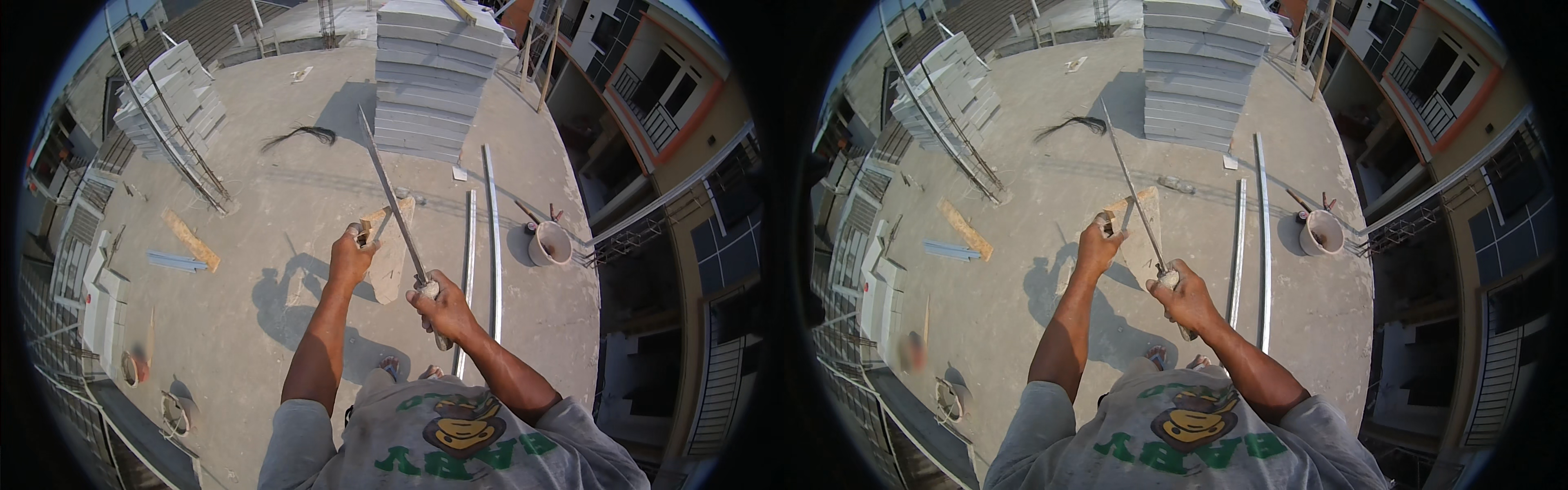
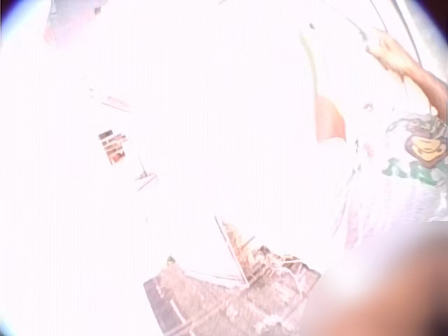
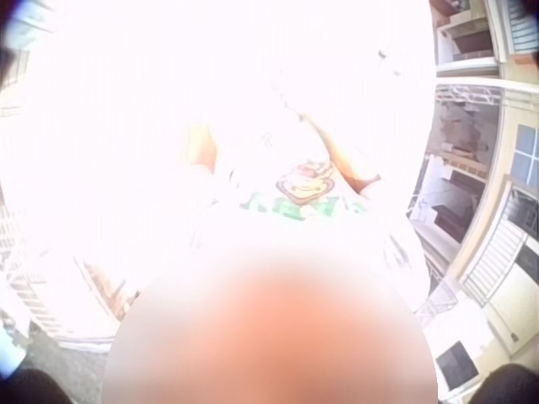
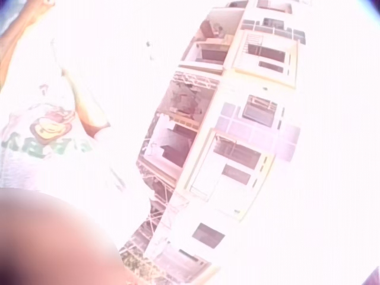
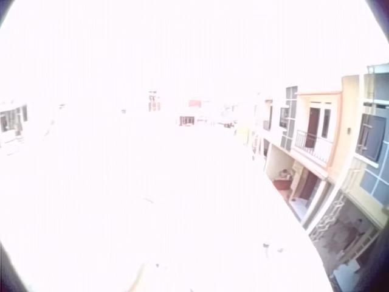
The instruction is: The person positions a metal beam against a scaffolding frame on a rooftop, retrieves nails from a bucket, and uses a hammer to fasten the beam to the frame. The person then moves across the roof and uses a hand saw to cut a piece of wood.
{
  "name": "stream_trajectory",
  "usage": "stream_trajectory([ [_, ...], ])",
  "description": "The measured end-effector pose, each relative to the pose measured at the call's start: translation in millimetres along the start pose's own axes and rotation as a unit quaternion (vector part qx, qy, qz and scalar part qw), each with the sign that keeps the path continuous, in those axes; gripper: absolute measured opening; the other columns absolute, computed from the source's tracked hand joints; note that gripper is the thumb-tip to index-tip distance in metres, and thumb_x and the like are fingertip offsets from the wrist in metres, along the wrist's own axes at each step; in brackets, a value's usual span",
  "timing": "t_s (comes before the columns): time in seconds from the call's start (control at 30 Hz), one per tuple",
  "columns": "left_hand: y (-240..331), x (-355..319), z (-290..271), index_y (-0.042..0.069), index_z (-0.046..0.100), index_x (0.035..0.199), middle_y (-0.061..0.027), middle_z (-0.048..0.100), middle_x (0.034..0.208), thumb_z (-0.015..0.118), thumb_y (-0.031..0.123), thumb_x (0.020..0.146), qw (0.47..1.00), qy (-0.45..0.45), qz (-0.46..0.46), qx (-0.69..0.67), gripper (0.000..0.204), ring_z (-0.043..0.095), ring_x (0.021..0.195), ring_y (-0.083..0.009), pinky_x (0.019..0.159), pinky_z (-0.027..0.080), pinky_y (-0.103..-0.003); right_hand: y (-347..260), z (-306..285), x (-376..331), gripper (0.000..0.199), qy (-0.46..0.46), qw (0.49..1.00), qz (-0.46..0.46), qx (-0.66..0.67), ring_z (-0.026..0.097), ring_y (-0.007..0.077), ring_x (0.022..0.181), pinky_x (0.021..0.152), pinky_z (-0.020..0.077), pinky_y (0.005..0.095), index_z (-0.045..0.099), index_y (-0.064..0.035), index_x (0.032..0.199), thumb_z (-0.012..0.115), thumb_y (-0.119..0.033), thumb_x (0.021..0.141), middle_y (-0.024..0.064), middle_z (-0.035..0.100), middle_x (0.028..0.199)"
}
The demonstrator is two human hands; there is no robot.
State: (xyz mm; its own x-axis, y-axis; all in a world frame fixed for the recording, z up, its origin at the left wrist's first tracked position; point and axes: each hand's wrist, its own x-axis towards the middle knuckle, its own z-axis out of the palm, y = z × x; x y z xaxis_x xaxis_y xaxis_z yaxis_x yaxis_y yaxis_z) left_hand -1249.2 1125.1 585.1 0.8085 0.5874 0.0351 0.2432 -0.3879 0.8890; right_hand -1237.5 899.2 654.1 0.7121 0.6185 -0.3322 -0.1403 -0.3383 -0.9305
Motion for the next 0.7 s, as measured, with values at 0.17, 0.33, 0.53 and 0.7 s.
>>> stream_trajectory([
  [0.17,7,-6,6,0.006,0.070,0.103,-0.0179,0.072,0.092,0.076,0.020,0.083,0.994,0.070,0.018,0.083,0.025,0.071,0.084,-0.0339,0.077,0.054,-0.040,-7,-8,2,0.028,0.007,1.000,0.013,-0.010,0.055,0.0113,0.047,0.044,0.0466,0.0273,0.053,-0.0041,0.102,0.069,-0.024,0.090,0.0015,0.053,0.064],
  [0.33,15,0,7,0.009,0.074,0.098,-0.0179,0.072,0.089,0.075,0.027,0.083,0.976,0.069,-0.019,0.207,0.024,0.070,0.084,-0.0354,0.076,0.055,-0.043,-83,-33,-24,0.033,0.081,0.989,-0.122,-0.010,0.057,0.0103,0.050,0.045,0.0476,0.0259,0.055,-0.0020,0.108,0.071,-0.024,0.090,0.0017,0.055,0.066],
  [0.53,3,2,16,0.011,0.074,0.100,-0.0167,0.072,0.086,0.073,0.024,0.083,0.974,0.092,0.048,0.202,0.022,0.070,0.082,-0.0354,0.075,0.055,-0.043,-206,-88,-76,0.038,0.077,0.746,-0.647,0.138,0.057,0.0142,0.066,0.063,0.0533,0.0330,0.048,0.0014,0.119,0.058,-0.028,0.096,0.0059,0.054,0.083],
  [0.7,14,1,13,0.010,0.075,0.096,-0.0173,0.072,0.082,0.075,0.026,0.081,0.986,0.068,0.006,0.151,0.022,0.070,0.080,-0.0363,0.074,0.055,-0.044,-66,-8,-9,0.027,0.096,0.970,-0.152,-0.162,0.057,0.0155,0.056,0.052,0.0494,0.0339,0.052,0.0015,0.101,0.069,-0.015,0.088,0.0069,0.055,0.072],
])
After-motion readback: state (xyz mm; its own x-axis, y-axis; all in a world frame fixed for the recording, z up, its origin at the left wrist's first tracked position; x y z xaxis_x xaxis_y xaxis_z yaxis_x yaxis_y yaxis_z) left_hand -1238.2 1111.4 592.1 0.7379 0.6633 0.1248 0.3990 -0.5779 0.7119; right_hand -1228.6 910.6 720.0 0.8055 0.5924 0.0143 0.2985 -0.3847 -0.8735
